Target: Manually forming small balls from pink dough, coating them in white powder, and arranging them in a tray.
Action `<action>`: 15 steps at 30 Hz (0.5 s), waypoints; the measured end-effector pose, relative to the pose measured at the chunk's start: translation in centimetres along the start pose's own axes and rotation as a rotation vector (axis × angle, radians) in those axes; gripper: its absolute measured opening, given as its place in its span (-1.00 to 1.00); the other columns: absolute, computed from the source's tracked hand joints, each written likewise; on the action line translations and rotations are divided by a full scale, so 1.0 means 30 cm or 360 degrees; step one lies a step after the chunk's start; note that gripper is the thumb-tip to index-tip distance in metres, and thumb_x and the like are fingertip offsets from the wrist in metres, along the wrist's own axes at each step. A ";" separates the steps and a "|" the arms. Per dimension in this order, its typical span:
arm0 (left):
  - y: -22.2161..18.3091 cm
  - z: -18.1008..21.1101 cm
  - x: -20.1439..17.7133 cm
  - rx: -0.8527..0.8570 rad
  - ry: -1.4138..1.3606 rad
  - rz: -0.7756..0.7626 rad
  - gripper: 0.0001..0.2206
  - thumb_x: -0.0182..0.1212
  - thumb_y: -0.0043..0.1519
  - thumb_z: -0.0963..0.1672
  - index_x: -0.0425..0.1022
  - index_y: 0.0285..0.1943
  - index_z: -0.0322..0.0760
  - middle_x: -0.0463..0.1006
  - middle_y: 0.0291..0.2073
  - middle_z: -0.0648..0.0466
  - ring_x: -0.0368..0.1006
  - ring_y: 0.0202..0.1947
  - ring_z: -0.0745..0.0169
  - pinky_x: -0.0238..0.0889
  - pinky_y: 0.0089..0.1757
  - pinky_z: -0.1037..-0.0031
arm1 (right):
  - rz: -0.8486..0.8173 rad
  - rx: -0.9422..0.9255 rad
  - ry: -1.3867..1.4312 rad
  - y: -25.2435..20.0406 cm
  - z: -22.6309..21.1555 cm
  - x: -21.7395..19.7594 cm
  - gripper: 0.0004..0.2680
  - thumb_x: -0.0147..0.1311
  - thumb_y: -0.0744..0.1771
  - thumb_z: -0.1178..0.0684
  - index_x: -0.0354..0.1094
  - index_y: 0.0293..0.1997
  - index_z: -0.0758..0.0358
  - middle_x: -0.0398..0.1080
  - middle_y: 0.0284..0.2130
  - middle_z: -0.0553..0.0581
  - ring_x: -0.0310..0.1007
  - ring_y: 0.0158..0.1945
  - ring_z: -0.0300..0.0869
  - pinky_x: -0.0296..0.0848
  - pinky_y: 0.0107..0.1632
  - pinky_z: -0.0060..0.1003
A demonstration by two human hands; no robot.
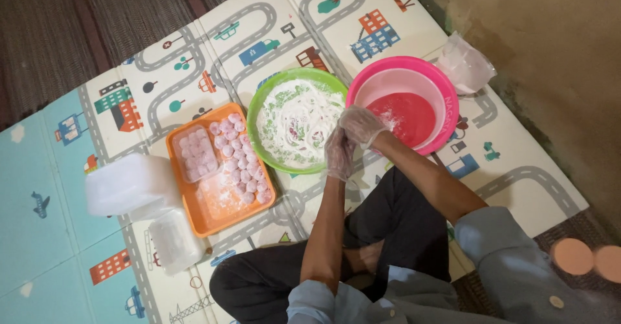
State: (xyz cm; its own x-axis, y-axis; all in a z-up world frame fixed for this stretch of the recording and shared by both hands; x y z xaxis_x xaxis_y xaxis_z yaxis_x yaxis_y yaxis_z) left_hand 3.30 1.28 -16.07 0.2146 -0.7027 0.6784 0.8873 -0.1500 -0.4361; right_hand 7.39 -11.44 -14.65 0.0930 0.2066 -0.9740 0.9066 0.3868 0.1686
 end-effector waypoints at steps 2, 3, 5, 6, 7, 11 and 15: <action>-0.076 0.071 0.048 0.0020 0.0006 0.0013 -0.75 0.16 0.38 -0.08 0.53 0.17 -0.22 0.56 -0.29 0.11 0.51 -0.36 0.37 0.49 -0.32 0.63 | 0.0048 -0.0103 0.0142 -0.027 0.011 0.060 -0.83 0.00 0.32 0.05 0.43 -0.40 0.31 0.47 -0.40 0.31 0.47 -0.11 0.23 0.44 -0.05 0.13; -0.112 0.111 0.077 0.0028 0.0009 0.0015 -0.75 0.16 0.38 -0.08 0.53 0.17 -0.22 0.56 -0.29 0.11 0.51 -0.36 0.37 0.49 -0.32 0.63 | 0.0054 -0.0109 0.0145 -0.014 0.005 0.063 -0.83 0.00 0.32 0.05 0.43 -0.40 0.31 0.47 -0.40 0.31 0.47 -0.11 0.23 0.44 -0.05 0.13; -0.191 0.186 0.128 0.0049 0.0017 0.0039 -0.76 0.16 0.36 -0.16 0.50 0.17 -0.36 0.52 -0.42 0.08 0.46 -0.53 0.39 0.47 -0.44 0.68 | 0.0115 -0.0236 0.0274 0.000 -0.018 0.071 -0.80 0.02 0.34 -0.02 0.46 -0.13 0.31 0.49 -0.23 0.35 0.47 0.00 0.22 0.38 0.15 0.13; -0.175 0.188 0.112 0.0055 0.0020 0.0045 -0.76 0.16 0.36 -0.16 0.50 0.17 -0.36 0.52 -0.42 0.08 0.46 -0.53 0.39 0.47 -0.44 0.68 | 0.0118 -0.0242 0.0281 0.017 -0.004 0.142 -0.80 0.02 0.34 -0.02 0.46 -0.13 0.31 0.49 -0.23 0.35 0.47 0.00 0.22 0.38 0.15 0.13; -0.160 0.193 0.094 0.0095 0.0061 0.0085 -0.79 0.16 0.34 -0.19 0.51 0.13 -0.35 0.50 -0.43 0.05 0.44 -0.55 0.35 0.46 -0.46 0.63 | 0.0148 -0.0240 0.0319 0.035 0.009 0.211 -0.81 0.05 0.33 -0.04 0.46 -0.13 0.26 0.50 -0.23 0.29 0.49 -0.02 0.17 0.41 0.13 0.07; -0.234 0.345 0.103 0.0179 0.0096 0.0276 -0.76 0.15 0.29 -0.25 0.52 0.13 -0.36 0.53 -0.36 -0.02 0.53 -0.46 0.27 0.51 -0.38 0.61 | -0.0027 -0.0174 0.1030 0.088 -0.256 -0.363 -0.83 0.28 0.21 -0.10 0.37 -0.38 0.05 0.46 -0.42 0.05 0.54 -0.20 0.05 0.50 -0.09 -0.09; -0.266 0.423 0.023 0.0220 -0.0061 0.0325 -0.66 0.11 0.31 -0.26 0.40 0.29 -0.38 0.54 -0.19 -0.14 0.61 -0.25 0.10 0.62 -0.12 0.40 | 0.0125 -0.0166 0.1110 0.135 -0.329 -0.380 -0.92 0.04 0.31 0.00 0.43 -0.18 -0.02 0.48 -0.31 0.00 0.54 -0.16 -0.08 0.48 -0.12 -0.23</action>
State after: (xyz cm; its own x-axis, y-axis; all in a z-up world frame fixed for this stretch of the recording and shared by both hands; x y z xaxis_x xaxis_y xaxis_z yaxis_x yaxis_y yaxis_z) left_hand 1.54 10.81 -4.62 0.4083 -0.6812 0.6077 0.8708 0.0910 -0.4832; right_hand 5.93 -3.35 -1.36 -0.1605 0.7512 -0.6403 0.8605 0.4243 0.2820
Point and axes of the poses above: each hand's wrist, its own y-axis towards the middle knuckle, its own x-axis out of the palm, z = x × y, the point moved 2 cm from there along y, towards the middle knuckle
